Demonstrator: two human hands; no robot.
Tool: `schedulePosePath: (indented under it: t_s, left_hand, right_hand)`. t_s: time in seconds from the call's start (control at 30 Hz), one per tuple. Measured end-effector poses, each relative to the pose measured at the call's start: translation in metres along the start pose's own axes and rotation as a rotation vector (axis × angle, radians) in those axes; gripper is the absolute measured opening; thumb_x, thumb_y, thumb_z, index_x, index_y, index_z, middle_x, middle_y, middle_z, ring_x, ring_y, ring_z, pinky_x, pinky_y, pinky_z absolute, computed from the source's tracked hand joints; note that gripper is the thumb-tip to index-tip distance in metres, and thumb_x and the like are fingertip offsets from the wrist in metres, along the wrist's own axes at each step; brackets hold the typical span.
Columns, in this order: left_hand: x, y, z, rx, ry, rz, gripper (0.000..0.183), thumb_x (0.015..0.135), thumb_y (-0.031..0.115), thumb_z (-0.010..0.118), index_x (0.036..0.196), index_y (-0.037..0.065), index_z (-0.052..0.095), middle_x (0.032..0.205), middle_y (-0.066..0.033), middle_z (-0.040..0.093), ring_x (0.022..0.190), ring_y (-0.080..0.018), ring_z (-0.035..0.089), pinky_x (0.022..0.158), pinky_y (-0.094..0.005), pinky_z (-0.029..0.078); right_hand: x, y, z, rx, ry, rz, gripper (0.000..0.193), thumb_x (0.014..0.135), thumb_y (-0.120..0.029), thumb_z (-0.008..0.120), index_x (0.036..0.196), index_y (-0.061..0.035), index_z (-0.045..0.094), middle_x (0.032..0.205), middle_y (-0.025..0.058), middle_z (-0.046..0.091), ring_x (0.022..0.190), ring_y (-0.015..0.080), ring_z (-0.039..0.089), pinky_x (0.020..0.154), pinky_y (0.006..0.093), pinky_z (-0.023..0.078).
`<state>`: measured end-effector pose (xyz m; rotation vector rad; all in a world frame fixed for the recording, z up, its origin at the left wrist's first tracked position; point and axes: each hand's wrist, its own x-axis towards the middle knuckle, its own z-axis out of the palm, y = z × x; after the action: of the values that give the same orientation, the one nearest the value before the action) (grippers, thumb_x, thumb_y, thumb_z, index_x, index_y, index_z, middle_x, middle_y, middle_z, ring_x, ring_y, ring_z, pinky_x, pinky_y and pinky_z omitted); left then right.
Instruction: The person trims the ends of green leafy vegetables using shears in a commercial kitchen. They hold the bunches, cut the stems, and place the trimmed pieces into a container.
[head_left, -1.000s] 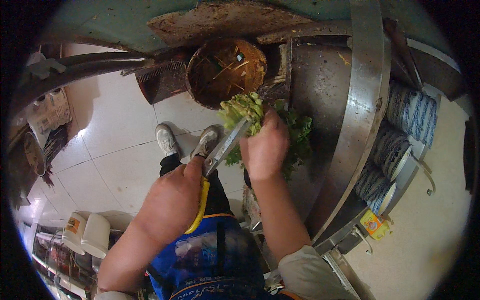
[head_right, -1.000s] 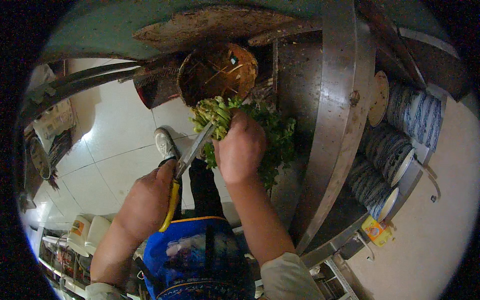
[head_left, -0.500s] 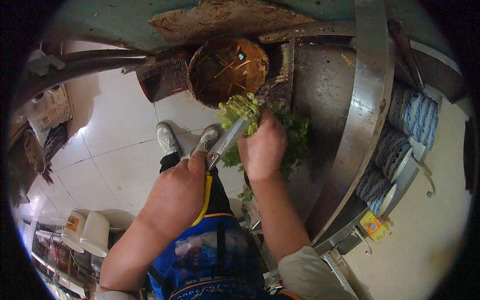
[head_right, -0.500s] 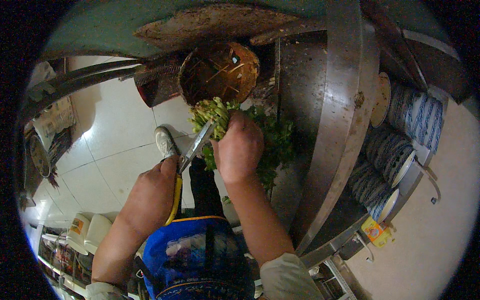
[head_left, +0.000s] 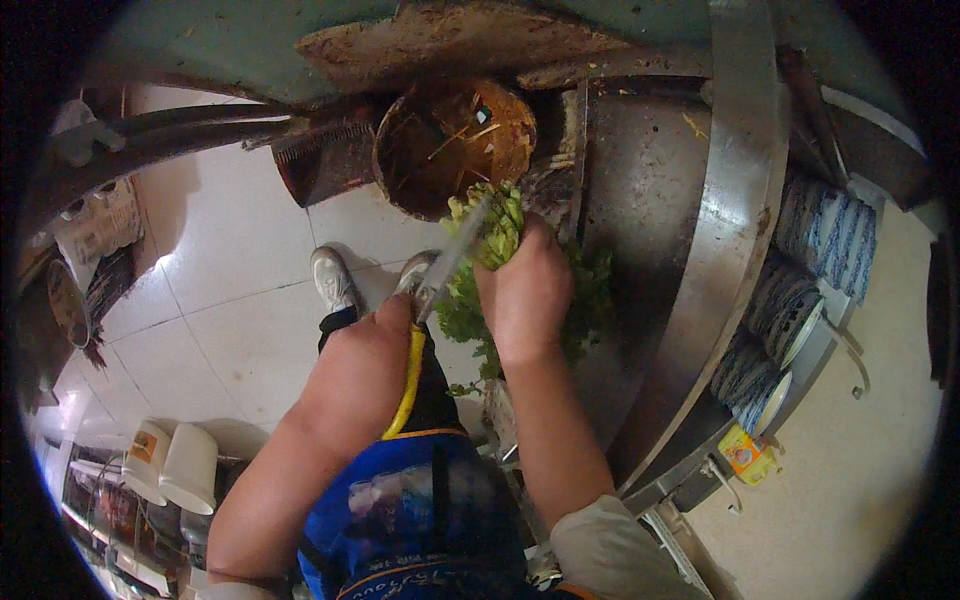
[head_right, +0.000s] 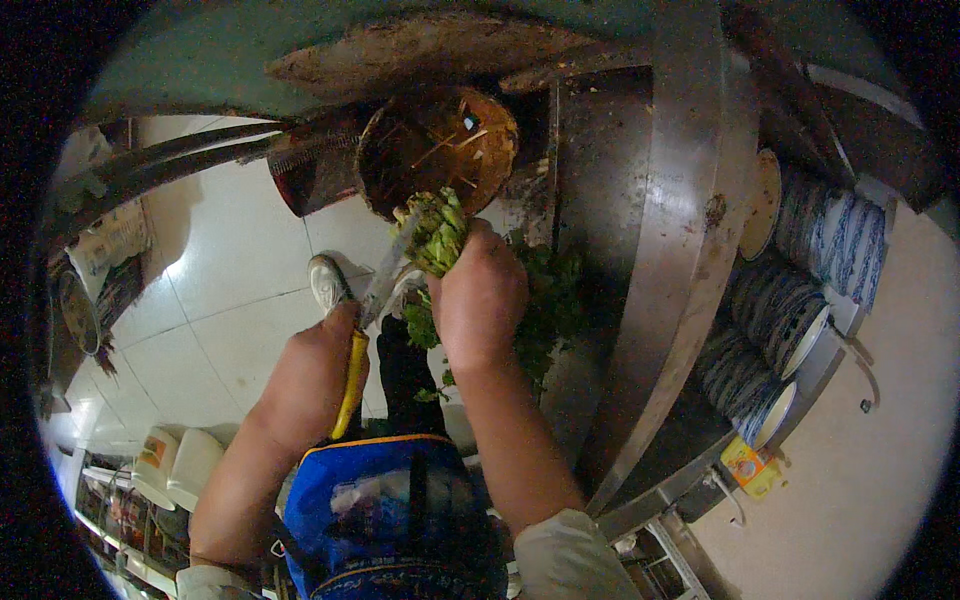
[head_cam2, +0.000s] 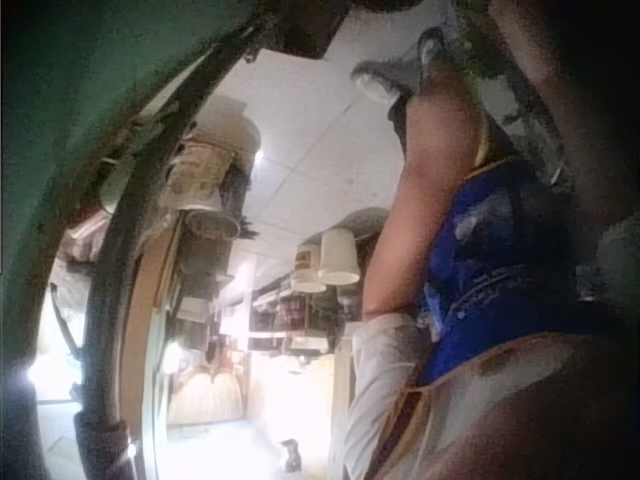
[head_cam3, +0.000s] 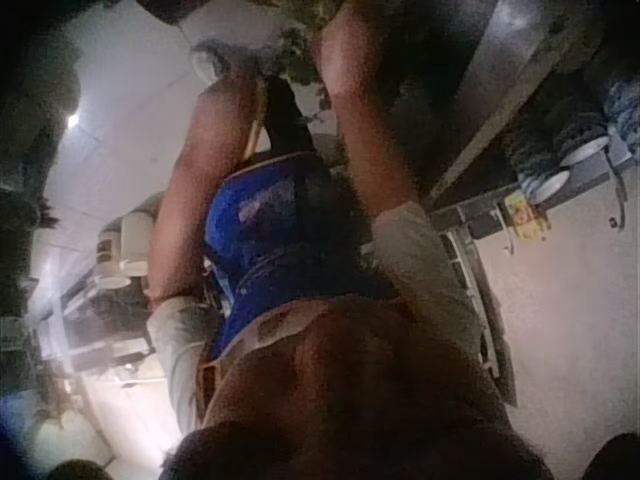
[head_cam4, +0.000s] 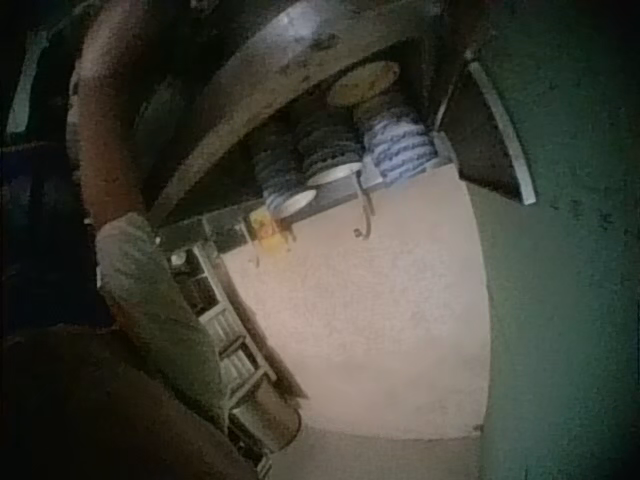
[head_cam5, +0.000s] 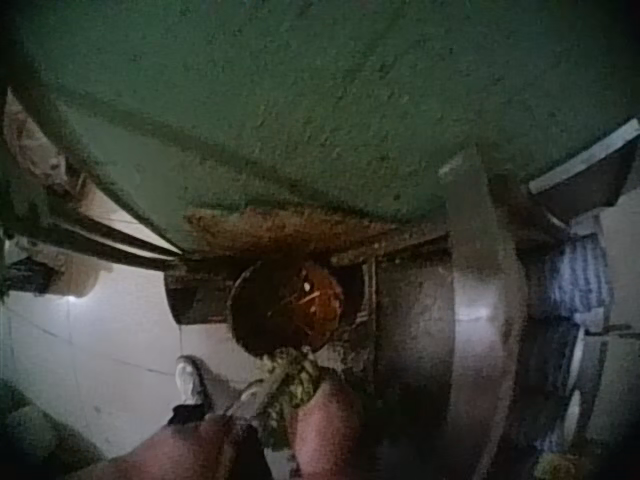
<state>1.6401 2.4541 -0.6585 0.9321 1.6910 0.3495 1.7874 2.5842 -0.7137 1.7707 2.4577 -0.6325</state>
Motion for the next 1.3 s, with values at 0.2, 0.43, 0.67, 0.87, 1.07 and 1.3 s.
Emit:
schedulePosePath:
  t_s: [0.2,0.43,0.67,0.87,1.07,1.3]
  left_hand:
    - [-0.004,0.0,-0.011,0.075,0.146,0.049,0.031,0.096,0.006,0.055,0.126,-0.002,0.053,0.094,-0.0293,0.068,0.085,-0.0487,0.068,0.075,-0.0545,0.056]
    - [-0.021,0.014,-0.022,0.2,-0.05,-0.02,0.049,0.091,0.005,0.058,0.139,-0.003,0.049,0.105,-0.0291,0.067,0.094,-0.0482,0.068,0.081,-0.0529,0.056]
    - [-0.018,0.017,-0.021,0.209,-0.015,0.041,0.043,0.092,0.004,0.056,0.134,-0.004,0.051,0.099,-0.0259,0.068,0.088,-0.0456,0.069,0.077,-0.0511,0.057]
    - [-0.018,0.017,-0.018,0.299,0.071,0.107,0.034,0.094,0.006,0.054,0.126,-0.005,0.055,0.091,-0.0215,0.068,0.082,-0.0397,0.071,0.073,-0.0471,0.059]
    - [-0.018,0.015,-0.018,0.317,0.069,0.11,0.035,0.095,0.006,0.053,0.128,-0.004,0.055,0.092,-0.0202,0.068,0.084,-0.0386,0.071,0.075,-0.0462,0.059]
    - [-0.017,0.013,-0.021,0.347,0.036,0.092,0.033,0.094,0.006,0.054,0.126,-0.004,0.055,0.092,-0.0212,0.069,0.084,-0.0389,0.071,0.074,-0.0475,0.059]
  right_hand:
    - [0.003,0.007,-0.005,0.107,0.035,0.049,0.049,0.069,-0.014,0.091,0.107,-0.0039,0.062,0.1,0.0211,0.07,0.094,0.0442,0.068,0.082,0.051,0.055]
    - [-0.001,0.011,-0.004,0.154,0.012,0.058,0.054,0.071,-0.02,0.089,0.117,-0.0045,0.064,0.108,0.0212,0.071,0.099,0.0418,0.069,0.088,0.0463,0.056]
    - [0.0,0.01,-0.005,0.187,0.015,0.027,0.053,0.069,-0.017,0.089,0.115,-0.0048,0.065,0.107,0.0205,0.072,0.1,0.0406,0.07,0.088,0.0458,0.056]
    - [-0.003,0.015,-0.003,0.199,0.026,-0.028,0.055,0.067,-0.014,0.09,0.115,-0.0046,0.065,0.106,0.0191,0.073,0.099,0.0398,0.071,0.087,0.0443,0.057]
    - [-0.003,0.023,0.0,0.239,0.027,-0.091,0.054,0.067,-0.01,0.089,0.115,-0.0043,0.066,0.106,0.0181,0.074,0.098,0.0383,0.072,0.086,0.0424,0.057]
    - [-0.001,0.021,-0.002,0.285,0.02,-0.179,0.049,0.069,-0.01,0.087,0.113,-0.0058,0.068,0.105,0.0168,0.074,0.097,0.0386,0.071,0.086,0.0424,0.057]
